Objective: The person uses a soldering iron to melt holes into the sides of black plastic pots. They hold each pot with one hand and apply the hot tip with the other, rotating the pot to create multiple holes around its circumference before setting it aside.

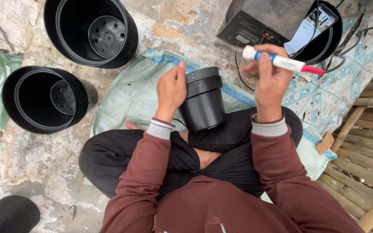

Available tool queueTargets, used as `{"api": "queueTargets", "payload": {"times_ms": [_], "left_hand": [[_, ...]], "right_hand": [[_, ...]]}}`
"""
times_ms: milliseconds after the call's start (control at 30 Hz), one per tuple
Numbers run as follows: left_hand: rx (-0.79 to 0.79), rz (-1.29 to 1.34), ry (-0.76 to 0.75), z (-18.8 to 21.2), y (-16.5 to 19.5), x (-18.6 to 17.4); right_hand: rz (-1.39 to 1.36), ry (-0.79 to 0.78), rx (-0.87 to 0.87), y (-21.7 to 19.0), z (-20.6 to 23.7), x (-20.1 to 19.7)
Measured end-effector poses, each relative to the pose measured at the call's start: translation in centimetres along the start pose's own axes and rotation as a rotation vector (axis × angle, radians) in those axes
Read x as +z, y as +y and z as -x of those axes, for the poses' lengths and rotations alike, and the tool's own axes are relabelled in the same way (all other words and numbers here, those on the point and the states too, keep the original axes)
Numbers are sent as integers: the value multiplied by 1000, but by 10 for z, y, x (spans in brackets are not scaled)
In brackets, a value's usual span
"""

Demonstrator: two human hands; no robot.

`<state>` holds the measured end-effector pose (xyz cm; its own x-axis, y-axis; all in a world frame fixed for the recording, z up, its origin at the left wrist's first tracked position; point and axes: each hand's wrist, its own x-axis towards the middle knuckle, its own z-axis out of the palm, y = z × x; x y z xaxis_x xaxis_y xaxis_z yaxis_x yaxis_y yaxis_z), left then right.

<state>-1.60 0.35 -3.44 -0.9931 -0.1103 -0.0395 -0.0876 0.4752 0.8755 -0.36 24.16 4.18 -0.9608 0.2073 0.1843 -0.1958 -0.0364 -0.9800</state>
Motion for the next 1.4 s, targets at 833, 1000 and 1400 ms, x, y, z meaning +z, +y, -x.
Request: {"api": "queueTargets", "payload": {"times_ms": [833,1000,1400], "left_hand": [[254,132,-187,23,52,-37],[289,116,-39,23,39,-17],[-38,-211,-30,4,11,18]], "right_hand": [[71,-10,106,34,-1,30],[81,23,-14,23,-6,28],[415,-10,-231,-20,31,5]]}}
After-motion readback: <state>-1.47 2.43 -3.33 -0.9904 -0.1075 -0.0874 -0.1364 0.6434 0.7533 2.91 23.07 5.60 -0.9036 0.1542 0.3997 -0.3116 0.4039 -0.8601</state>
